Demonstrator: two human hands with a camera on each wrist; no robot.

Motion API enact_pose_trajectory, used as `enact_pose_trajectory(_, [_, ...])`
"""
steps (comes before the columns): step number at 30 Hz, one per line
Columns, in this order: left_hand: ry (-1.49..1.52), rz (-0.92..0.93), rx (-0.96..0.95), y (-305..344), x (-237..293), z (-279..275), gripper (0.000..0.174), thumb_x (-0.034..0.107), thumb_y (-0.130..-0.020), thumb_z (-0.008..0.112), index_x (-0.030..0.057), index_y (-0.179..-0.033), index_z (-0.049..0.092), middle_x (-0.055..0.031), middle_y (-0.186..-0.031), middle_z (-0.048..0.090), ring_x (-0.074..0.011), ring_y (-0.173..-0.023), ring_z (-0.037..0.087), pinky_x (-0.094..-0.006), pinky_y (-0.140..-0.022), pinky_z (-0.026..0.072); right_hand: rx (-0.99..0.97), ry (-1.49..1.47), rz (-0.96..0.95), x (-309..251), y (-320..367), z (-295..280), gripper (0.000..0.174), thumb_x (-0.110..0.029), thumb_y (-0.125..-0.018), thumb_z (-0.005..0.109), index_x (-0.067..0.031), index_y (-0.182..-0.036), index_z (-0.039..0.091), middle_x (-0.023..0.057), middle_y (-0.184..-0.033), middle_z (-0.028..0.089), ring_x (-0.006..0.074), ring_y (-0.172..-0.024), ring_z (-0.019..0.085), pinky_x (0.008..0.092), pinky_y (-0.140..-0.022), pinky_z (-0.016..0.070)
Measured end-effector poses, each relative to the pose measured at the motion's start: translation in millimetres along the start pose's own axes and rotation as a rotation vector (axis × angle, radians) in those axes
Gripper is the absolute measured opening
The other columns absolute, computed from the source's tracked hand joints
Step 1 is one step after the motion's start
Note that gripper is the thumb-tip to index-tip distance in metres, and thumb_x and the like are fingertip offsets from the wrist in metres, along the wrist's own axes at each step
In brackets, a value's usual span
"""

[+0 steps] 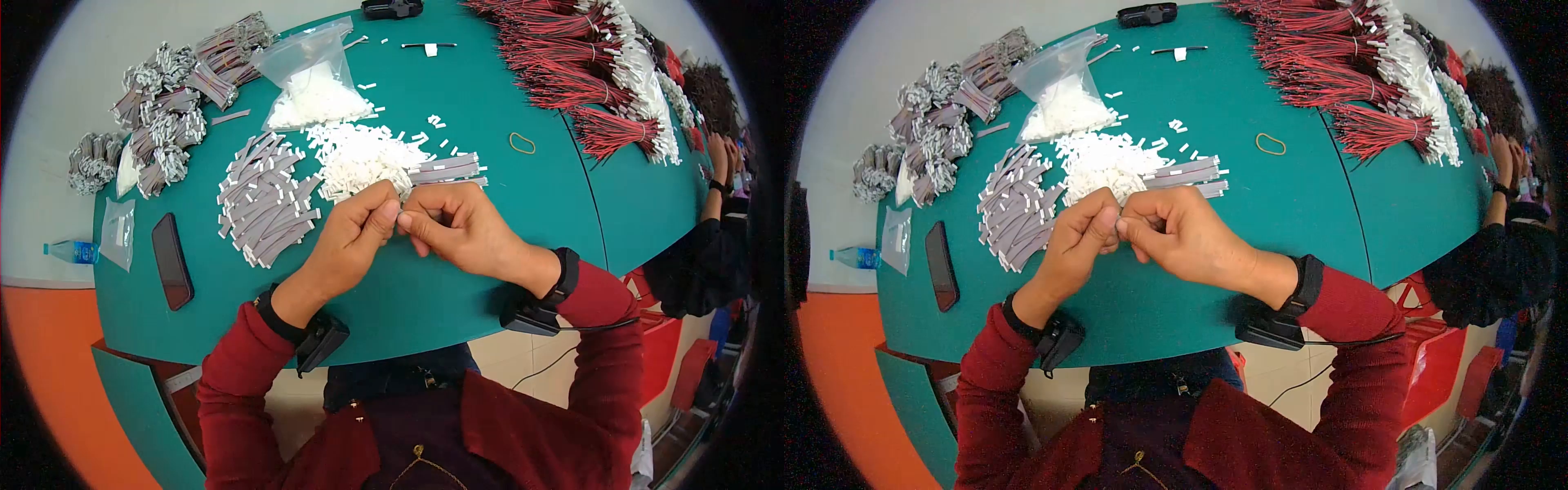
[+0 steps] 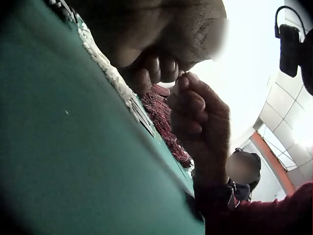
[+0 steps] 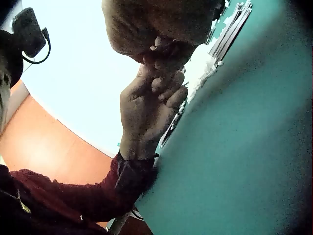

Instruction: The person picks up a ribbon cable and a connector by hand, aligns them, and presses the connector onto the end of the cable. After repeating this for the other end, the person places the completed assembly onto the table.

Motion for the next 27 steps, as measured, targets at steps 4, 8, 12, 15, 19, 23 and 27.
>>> enact_pose_trajectory(4, [0.038, -0.071, -0.006, -1.3, 8.7, -1.1, 0.029, 0.026, -0.096, 0.043, 0.0058, -0.076, 0.044, 0.0026, -0.067, 0.038, -0.0056, -0.062, 0.033, -0.0220, -0.055, 0.0303, -0.020, -0.047, 0.027, 3.7, -3.1, -0.9, 0.022, -0.017, -0.090, 0.054, -0.0034, -0.073, 0.056, -0.0029, -0.057, 0.051, 0.0029, -0.050, 0.041, 0.0210, -0.044, 0.0319])
enact_pose_trajectory(8, [0.036, -0.081, -0.020, -5.7, 13.2, -8.5, 0.027, 0.024, -0.095, 0.046, 0.0053, -0.076, 0.047, 0.0035, -0.067, 0.039, -0.0044, -0.062, 0.033, -0.0214, -0.054, 0.0296, -0.048, -0.087, 0.065, 1.3, -8.0, -4.5, 0.023, -0.018, -0.090, 0.055, -0.0035, -0.073, 0.056, -0.0029, -0.057, 0.052, 0.0035, -0.048, 0.043, 0.0203, -0.043, 0.0336])
enact_pose_trajectory(12, [-0.044, -0.033, -0.031, -5.5, 6.6, -14.7, 0.026, 0.024, -0.093, 0.050, 0.0046, -0.077, 0.050, 0.0053, -0.065, 0.040, -0.0028, -0.059, 0.033, -0.0202, -0.052, 0.0275, -0.068, -0.011, 0.027, 7.6, -10.4, -13.7, 0.017, -0.016, -0.088, 0.057, -0.0034, -0.078, 0.061, -0.0016, -0.060, 0.054, 0.0041, -0.050, 0.046, 0.0192, -0.045, 0.0364])
enact_pose_trajectory(15, [0.024, 0.007, 0.109, -7.2, -0.3, -22.4, 0.025, 0.023, -0.092, 0.053, 0.0042, -0.075, 0.051, 0.0067, -0.062, 0.040, -0.0017, -0.057, 0.032, -0.0197, -0.050, 0.0262, 0.022, -0.088, 0.017, 7.6, -17.1, -27.3, 0.013, -0.014, -0.086, 0.059, -0.0030, -0.081, 0.063, 0.0003, -0.062, 0.056, 0.0051, -0.051, 0.049, 0.0185, -0.046, 0.0385])
enact_pose_trajectory(19, [-0.078, 0.019, 0.137, -6.2, 1.8, -17.8, 0.024, 0.019, -0.089, 0.057, 0.0037, -0.071, 0.051, 0.0075, -0.058, 0.040, -0.0006, -0.054, 0.032, -0.0203, -0.048, 0.0253, 0.157, -0.374, -0.023, 6.7, -20.7, -35.6, 0.012, -0.013, -0.084, 0.062, -0.0014, -0.085, 0.063, 0.0025, -0.069, 0.059, 0.0063, -0.055, 0.052, 0.0188, -0.049, 0.0414])
enact_pose_trajectory(23, [-0.186, -0.058, 0.039, -1.3, 9.3, -5.1, 0.024, 0.014, -0.086, 0.059, 0.0024, -0.068, 0.050, 0.0070, -0.055, 0.040, -0.0007, -0.052, 0.032, -0.0220, -0.045, 0.0247, 0.158, -0.397, -0.083, 9.9, -20.1, -26.7, 0.013, -0.015, -0.086, 0.061, -0.0013, -0.084, 0.061, 0.0030, -0.072, 0.060, 0.0075, -0.059, 0.053, 0.0204, -0.052, 0.0435])
enact_pose_trajectory(27, [-0.323, -0.018, -0.021, 0.0, 3.4, -0.1, 0.031, 0.018, -0.084, 0.065, 0.0021, -0.064, 0.047, 0.0055, -0.053, 0.036, -0.0028, -0.050, 0.032, -0.0230, -0.044, 0.0251, 0.134, -0.163, -0.134, 13.5, -18.5, -21.9, 0.015, -0.015, -0.088, 0.058, -0.0004, -0.084, 0.058, 0.0058, -0.077, 0.062, 0.0095, -0.065, 0.057, 0.0228, -0.057, 0.0467])
Point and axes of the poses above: each hand's wrist, its own y-axis away from the middle knuckle, its own z-axis out of the palm, x = y × z, the point moved 1 cm from there along -y, towards the middle knuckle
